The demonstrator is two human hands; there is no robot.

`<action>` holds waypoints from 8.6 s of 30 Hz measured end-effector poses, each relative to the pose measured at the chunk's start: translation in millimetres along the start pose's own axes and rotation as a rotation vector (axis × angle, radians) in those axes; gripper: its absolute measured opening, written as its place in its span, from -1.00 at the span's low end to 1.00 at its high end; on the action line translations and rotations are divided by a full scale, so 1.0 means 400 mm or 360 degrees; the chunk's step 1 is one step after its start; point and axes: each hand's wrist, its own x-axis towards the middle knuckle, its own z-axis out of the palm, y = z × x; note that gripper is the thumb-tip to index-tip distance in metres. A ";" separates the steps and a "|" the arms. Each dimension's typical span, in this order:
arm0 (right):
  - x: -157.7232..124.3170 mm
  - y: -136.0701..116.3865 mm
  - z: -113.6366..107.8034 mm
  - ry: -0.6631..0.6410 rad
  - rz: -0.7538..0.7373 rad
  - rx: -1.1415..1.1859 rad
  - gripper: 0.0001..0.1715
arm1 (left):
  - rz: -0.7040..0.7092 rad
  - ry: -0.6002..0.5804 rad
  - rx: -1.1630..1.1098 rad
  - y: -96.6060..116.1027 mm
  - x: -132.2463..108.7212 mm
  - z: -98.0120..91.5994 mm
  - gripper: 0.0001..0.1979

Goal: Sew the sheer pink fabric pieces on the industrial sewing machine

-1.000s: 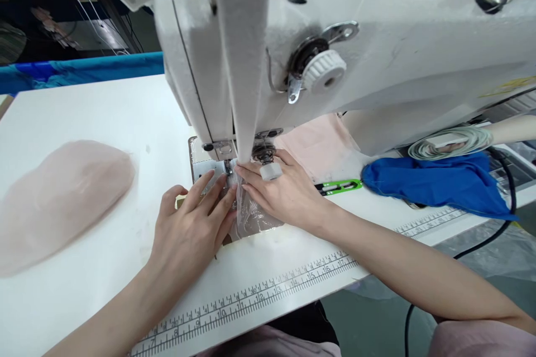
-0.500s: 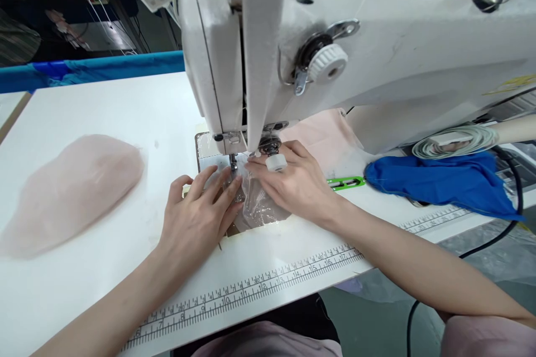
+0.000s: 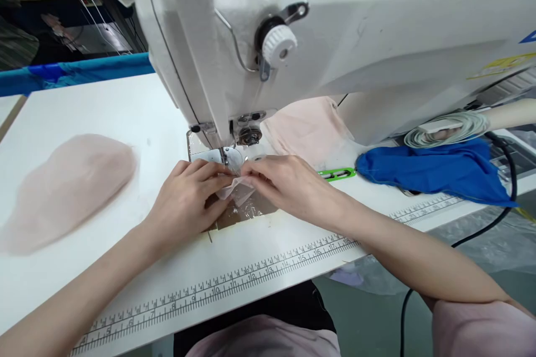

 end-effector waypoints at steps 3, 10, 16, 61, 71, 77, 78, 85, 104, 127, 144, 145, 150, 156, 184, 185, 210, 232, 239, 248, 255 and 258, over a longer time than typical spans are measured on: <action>0.004 0.003 0.009 0.0088 -0.0015 -0.0120 -0.63 | -0.0175 0.0028 -0.0237 -0.012 0.014 0.003 -0.66; 0.018 0.015 0.026 0.0210 -0.0052 -0.0387 -0.70 | -0.0441 -0.0092 -0.0810 -0.020 0.031 -0.036 -0.68; 0.017 0.019 0.031 0.0272 -0.0154 -0.0496 -0.68 | -0.0219 -0.0026 -0.0560 -0.021 0.016 -0.028 -0.63; 0.054 0.060 0.087 0.0417 -0.0574 -0.0816 -0.75 | 0.0117 0.0208 0.0458 -0.055 -0.035 0.030 -0.67; 0.030 0.056 0.086 0.0537 -0.0718 -0.0713 -0.70 | 0.0258 0.0298 0.0638 -0.001 -0.057 0.016 -0.72; 0.031 0.056 0.083 0.0508 -0.0723 -0.0713 -0.70 | 0.0245 0.0275 0.0606 -0.010 -0.054 0.012 -0.72; 0.031 0.057 0.083 0.0502 -0.0718 -0.0714 -0.70 | 0.0238 0.0265 0.0602 -0.011 -0.053 0.012 -0.71; 0.031 0.062 0.089 0.0549 -0.0717 -0.0668 -0.74 | 0.0265 0.0288 0.0552 -0.018 -0.053 0.015 -0.69; 0.039 0.065 0.089 0.0537 -0.0681 -0.0772 -0.70 | 0.0249 0.0257 0.0550 -0.029 -0.046 0.019 -0.68; 0.050 0.066 0.087 0.0437 -0.0632 -0.0785 -0.66 | 0.0196 0.0283 0.0603 -0.042 -0.037 0.026 -0.70; 0.056 0.071 0.055 0.0365 -0.0400 -0.0850 -0.65 | 0.0165 0.0237 0.0723 -0.064 -0.048 0.000 -0.72; 0.053 0.066 0.050 0.0361 -0.0395 -0.0852 -0.63 | 0.0112 0.0254 0.0788 -0.072 -0.053 -0.012 -0.74; 0.045 0.064 0.035 0.0486 -0.0403 -0.0875 -0.64 | -0.0176 0.0535 0.0894 -0.050 -0.068 -0.039 -0.77; 0.044 0.081 0.038 0.0302 -0.0484 -0.0986 -0.50 | 0.0129 0.0207 0.0548 -0.020 -0.058 -0.011 -0.65; 0.013 0.017 0.099 0.0516 -0.0704 -0.0893 -0.64 | 0.0081 0.0189 0.0220 -0.017 -0.025 0.023 -0.70; 0.016 0.020 0.100 0.0526 -0.0670 -0.0907 -0.64 | 0.0096 0.0192 0.0257 -0.018 -0.026 0.024 -0.71; 0.032 0.041 0.109 0.0347 -0.0380 -0.0873 -0.61 | 0.0235 0.0244 0.0503 -0.017 -0.038 0.034 -0.62; 0.026 0.038 0.105 0.0551 -0.0742 -0.0721 -0.67 | 0.0488 0.0484 0.0410 -0.012 -0.060 0.013 -0.84; 0.036 0.041 0.113 0.0698 -0.0860 -0.0719 -0.71 | 0.0460 0.0529 0.0347 -0.002 -0.060 0.013 -0.83; 0.067 0.058 0.108 0.1030 -0.0611 -0.0490 -0.73 | -0.0130 0.0061 0.0097 -0.026 0.006 -0.004 -0.70; 0.066 0.056 0.108 0.0895 -0.0267 -0.0459 -0.68 | -0.0353 0.0408 0.0228 -0.013 0.050 0.046 -0.76; 0.066 0.051 0.101 0.0845 -0.0239 -0.0444 -0.67 | -0.0339 0.0432 0.0236 -0.014 0.043 0.056 -0.76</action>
